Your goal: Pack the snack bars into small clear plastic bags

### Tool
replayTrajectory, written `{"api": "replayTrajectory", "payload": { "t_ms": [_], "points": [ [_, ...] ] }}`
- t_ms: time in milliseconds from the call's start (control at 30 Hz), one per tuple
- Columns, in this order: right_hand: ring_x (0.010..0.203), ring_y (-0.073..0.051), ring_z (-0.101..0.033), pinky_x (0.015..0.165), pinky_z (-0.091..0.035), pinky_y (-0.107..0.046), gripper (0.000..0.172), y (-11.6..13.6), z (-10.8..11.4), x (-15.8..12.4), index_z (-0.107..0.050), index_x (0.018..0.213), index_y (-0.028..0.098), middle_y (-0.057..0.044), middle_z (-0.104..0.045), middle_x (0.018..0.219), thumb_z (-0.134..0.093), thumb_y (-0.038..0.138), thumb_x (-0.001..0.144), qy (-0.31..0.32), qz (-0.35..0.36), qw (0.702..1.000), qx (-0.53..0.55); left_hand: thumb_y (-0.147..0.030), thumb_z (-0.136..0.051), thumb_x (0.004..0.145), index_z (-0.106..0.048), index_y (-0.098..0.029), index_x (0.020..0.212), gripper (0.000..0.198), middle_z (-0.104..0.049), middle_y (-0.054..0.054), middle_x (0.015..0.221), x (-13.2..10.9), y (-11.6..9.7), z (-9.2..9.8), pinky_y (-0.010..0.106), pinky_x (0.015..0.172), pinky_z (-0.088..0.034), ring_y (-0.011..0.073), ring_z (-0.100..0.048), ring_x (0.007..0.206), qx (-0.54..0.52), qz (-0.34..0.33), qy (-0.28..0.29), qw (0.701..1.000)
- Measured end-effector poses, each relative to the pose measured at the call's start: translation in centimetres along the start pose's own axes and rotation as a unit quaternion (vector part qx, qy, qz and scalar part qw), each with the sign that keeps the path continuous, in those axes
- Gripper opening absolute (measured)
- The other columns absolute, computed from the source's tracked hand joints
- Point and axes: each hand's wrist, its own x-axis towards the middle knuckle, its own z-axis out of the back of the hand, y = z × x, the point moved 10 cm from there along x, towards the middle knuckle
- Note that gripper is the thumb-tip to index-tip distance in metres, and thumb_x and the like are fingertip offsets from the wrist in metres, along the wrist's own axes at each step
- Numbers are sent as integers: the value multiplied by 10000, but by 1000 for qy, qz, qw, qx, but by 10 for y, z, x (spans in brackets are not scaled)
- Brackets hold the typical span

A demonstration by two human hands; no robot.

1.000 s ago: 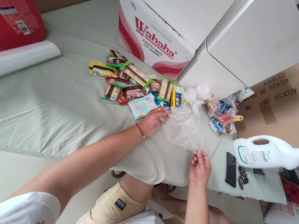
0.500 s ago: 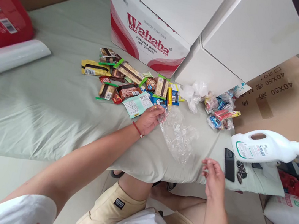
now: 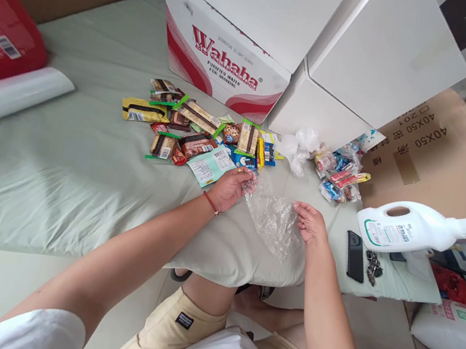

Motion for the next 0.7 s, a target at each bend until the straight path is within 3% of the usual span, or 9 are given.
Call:
{"api": "replayTrajectory", "payload": {
  "t_ms": [133, 267, 367, 467, 500, 567, 633, 700],
  "points": [
    [515, -40, -360, 458, -276, -177, 464, 29, 20, -15, -638, 808, 190, 76, -527, 675, -931, 373, 499, -34, 96, 993, 64, -283, -840, 655, -584, -172, 837, 333, -665, 23, 839, 2, 0, 0, 235, 607, -467, 112, -603, 673, 34, -1, -12, 999],
    [694, -93, -531, 667, -446, -234, 339, 67, 41, -73, -667, 875, 194, 36, -595, 786, -872, 400, 699, -97, 301, 948, 44, -269, -796, 701, -604, -204, 1084, 433, -613, 33, 1010, 0, -7, -1, 237, 627, -482, 120, -579, 770, 143, -72, -42, 986],
    [847, -146, -604, 781, -483, -285, 180, 73, 26, -124, -678, 898, 201, -12, -642, 888, -769, 351, 854, -103, 405, 906, -68, -240, -782, 720, -578, -211, 1189, 512, -585, 69, 1109, -13, -25, -1, 283, 698, -511, 163, -571, 884, 307, -187, -105, 927],
    [922, -180, -646, 776, -508, -303, 115, 54, -14, -148, -668, 911, 213, -74, -697, 1053, -656, 321, 947, -13, 412, 892, -185, -234, -769, 744, -628, -206, 1099, 382, -597, 77, 1094, -34, -44, -7, 340, 826, -503, 206, -562, 969, 441, -290, -158, 835],
    [881, -170, -653, 745, -513, -297, 118, 45, -27, -151, -659, 919, 217, -90, -709, 1119, -621, 316, 969, 20, 399, 891, -214, -259, -753, 770, -643, -205, 1011, 270, -602, 63, 1033, -37, -47, -9, 341, 832, -492, 203, -562, 942, 457, -302, -156, 822],
    [754, -134, -642, 688, -514, -281, 122, 27, -48, -152, -633, 935, 221, -112, -704, 1253, -564, 302, 997, 69, 374, 890, -252, -366, -688, 850, -618, -201, 826, 180, -576, 24, 844, -34, -41, -13, 317, 763, -467, 174, -543, 800, 450, -271, -106, 844],
    [710, -121, -640, 680, -521, -281, 117, 18, -65, -152, -608, 943, 222, -138, -660, 1369, -525, 277, 1005, 93, 370, 881, -281, -506, -572, 926, -580, -201, 736, 360, -511, -7, 688, -27, -23, -19, 293, 655, -419, 145, -479, 660, 409, -187, -25, 893],
    [773, -142, -678, 714, -535, -297, 122, 15, -80, -151, -599, 949, 221, -160, -595, 1463, -490, 241, 999, 99, 383, 862, -317, -611, -478, 952, -600, -196, 765, 472, -515, -9, 665, -25, -7, -26, 288, 599, -381, 135, -442, 612, 367, -110, 44, 923]
  ]
}}
